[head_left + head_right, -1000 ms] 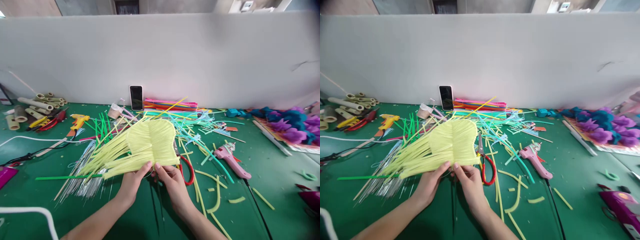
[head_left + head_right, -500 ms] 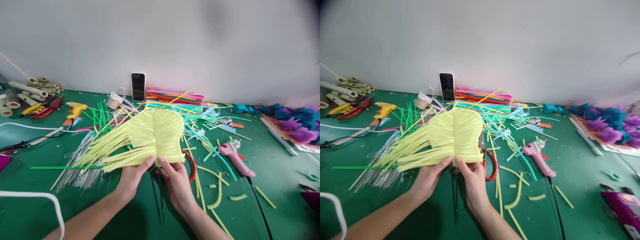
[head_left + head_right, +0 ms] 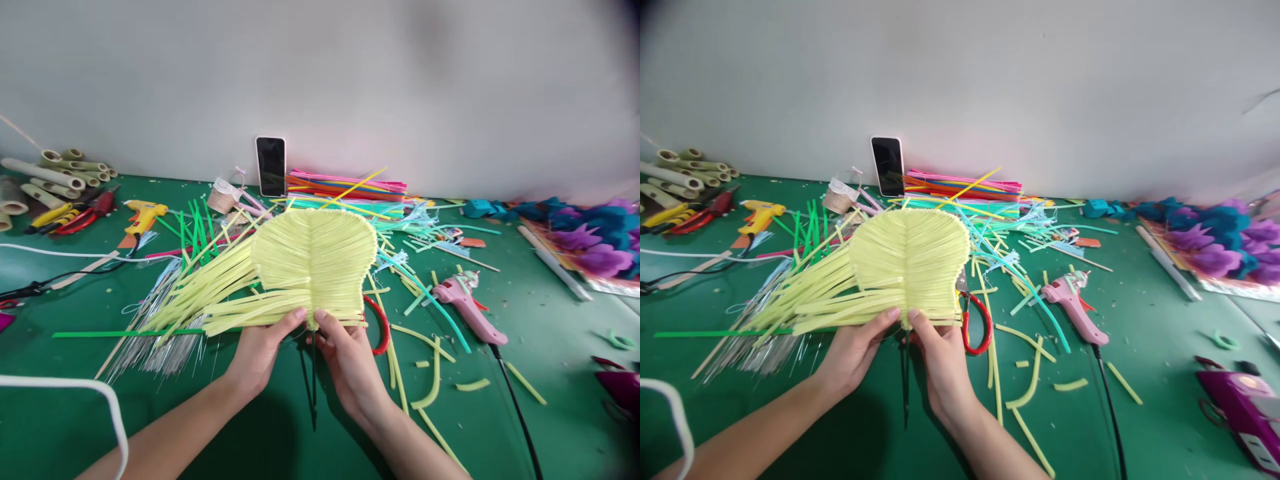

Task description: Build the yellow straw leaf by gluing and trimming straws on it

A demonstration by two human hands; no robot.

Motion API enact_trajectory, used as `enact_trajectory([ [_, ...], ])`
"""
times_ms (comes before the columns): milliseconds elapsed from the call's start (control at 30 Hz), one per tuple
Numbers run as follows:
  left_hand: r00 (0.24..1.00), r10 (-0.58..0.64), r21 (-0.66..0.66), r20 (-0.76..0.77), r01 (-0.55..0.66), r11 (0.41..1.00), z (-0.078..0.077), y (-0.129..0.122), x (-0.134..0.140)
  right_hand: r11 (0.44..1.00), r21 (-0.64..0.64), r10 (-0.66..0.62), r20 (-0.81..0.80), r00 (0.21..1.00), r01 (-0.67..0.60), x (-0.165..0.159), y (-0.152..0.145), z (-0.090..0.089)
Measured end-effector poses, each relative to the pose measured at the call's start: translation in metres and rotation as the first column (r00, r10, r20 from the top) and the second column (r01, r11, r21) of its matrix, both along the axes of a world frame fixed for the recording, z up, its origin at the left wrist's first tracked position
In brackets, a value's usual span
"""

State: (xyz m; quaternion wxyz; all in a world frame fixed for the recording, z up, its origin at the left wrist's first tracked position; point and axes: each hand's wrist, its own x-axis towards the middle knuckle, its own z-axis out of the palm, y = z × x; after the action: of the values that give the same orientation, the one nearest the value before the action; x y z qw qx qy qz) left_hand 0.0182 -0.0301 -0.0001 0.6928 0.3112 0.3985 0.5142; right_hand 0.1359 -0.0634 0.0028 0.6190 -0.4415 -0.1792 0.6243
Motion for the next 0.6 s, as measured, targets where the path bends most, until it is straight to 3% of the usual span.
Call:
enact_trajectory([
  [333, 1.0, -0.002, 0.002, -0.01, 0.002, 1.0, 0.0004, -0.0007, 0.0004, 0.993, -0.092, -0.077, -0.09, 0.993, 0.069, -0.0021, -0.0013, 0.0016],
  [600, 0.996, 0.025, -0.037, -0.087, -0.028, 0.999, 0.004, 0.002, -0.0024, 0.998, -0.066, 0.018, -0.021, 1.0, -0.019, 0.0019, 0.0017, 0.0016],
])
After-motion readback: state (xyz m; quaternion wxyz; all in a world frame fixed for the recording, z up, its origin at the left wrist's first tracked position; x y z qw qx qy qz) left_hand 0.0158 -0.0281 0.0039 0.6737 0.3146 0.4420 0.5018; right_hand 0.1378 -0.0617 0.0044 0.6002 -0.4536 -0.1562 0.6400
